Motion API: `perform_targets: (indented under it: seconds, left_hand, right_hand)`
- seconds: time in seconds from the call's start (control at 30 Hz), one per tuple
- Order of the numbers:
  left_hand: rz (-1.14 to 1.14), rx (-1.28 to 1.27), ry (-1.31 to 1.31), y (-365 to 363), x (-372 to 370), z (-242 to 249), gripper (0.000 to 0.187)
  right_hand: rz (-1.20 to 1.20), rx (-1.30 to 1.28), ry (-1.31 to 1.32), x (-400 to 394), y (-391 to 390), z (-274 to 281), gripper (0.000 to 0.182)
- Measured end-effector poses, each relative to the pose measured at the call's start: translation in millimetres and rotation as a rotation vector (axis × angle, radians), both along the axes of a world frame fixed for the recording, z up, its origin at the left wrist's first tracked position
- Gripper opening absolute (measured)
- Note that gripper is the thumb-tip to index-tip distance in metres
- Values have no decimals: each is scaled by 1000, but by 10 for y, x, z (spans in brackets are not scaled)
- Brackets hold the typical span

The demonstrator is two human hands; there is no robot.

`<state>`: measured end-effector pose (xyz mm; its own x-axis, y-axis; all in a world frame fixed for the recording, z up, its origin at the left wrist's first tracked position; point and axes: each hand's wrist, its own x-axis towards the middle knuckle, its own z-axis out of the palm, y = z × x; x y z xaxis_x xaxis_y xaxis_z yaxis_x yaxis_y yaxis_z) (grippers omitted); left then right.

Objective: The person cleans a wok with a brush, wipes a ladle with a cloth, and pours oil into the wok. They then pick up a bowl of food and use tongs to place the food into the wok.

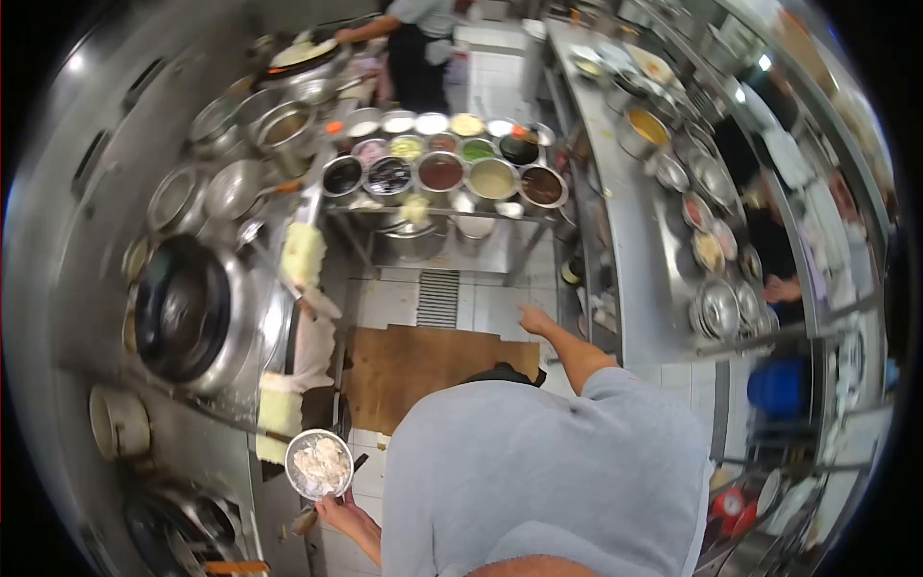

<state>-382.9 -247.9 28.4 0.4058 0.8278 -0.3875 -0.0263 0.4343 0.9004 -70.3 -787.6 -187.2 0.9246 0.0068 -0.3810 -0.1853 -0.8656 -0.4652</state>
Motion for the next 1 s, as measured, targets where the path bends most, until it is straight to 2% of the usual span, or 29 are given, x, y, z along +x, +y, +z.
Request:
perform_targets:
  seconds: [0.03, 0.07, 0.1, 0.13, 0.2, 0.27, 0.33, 0.37, 0.47, 0.53, 0.57, 0.6, 0.63, 0.73, 0.83, 0.93, 0.97, 1.0]
  left_hand:
    - [-63, 12, -4, -56, 167, 57, 43]
    - [-123, 21, -12, -146, 345, 116, 42]
    - [-171, 25, -10, -286, 531, 218, 42]
    - [-211, 43, -19, -526, 458, 621, 41]
    - [-320, 42, -20, -748, 869, 533, 39]
    - [-422, 37, -20, -915, 1112, 381, 35]
    - [-512, 7, -51, -1326, 1386, 444, 37]
    - [-544, 3, -50, -1663, 1347, 847, 38]
    - [-642, -87, -86, -2365, 1757, 896, 50]
    - [-747, -122, -75, -2821, 1932, 1020, 53]
    - [-802, -141, -74, -3039, 2029, 1089, 55]
    - [-889, -176, -77, -3297, 2081, 1387, 55]
    - [-978, -215, -100, -3461, 2166, 1472, 56]
    - [-1186, -272, -161, -3776, 2393, 1666, 56]
    - [-1273, -229, -192, -3922, 2549, 1872, 54]
    - [-1265, -215, -213, -3903, 2603, 1967, 54]
    - [-1238, -207, -213, -3924, 2602, 2037, 54]
    - [-1195, -194, -211, -3915, 2590, 2088, 53]
  right_hand:
    - [-69, -35, -161, 11, -62, -2, 56]
    - [-120, -57, -305, 17, -121, 226, 59]
    - [-168, -85, -446, -7, -193, 602, 62]
    - [-207, -164, -540, -228, -335, 1210, 60]
    - [-297, -270, -702, -181, -669, 1630, 57]
    - [-372, -283, -867, -265, -1079, 1864, 55]
    - [-418, -340, -902, -358, -1489, 1870, 52]
    - [-432, -351, -905, -554, -1740, 2103, 51]
    - [-359, 19, -882, -525, -1775, 1903, 47]
    - [-347, 584, -398, -581, -1485, 2118, 45]
    - [-326, 976, -8, -500, -1385, 1523, 47]
    - [-359, 1230, 317, -589, -1310, 1807, 46]
    - [-375, 1462, 637, -648, -1202, 2088, 45]
    - [-319, 1951, 848, -717, -937, 2545, 45]
    - [-463, 2023, 767, -690, -1073, 2773, 42]
    - [-418, 1987, 608, -565, -1011, 2617, 38]
    - [-511, 1940, 550, -480, -956, 2582, 39]
    - [-303, 1701, 111, -414, -933, 2620, 44]
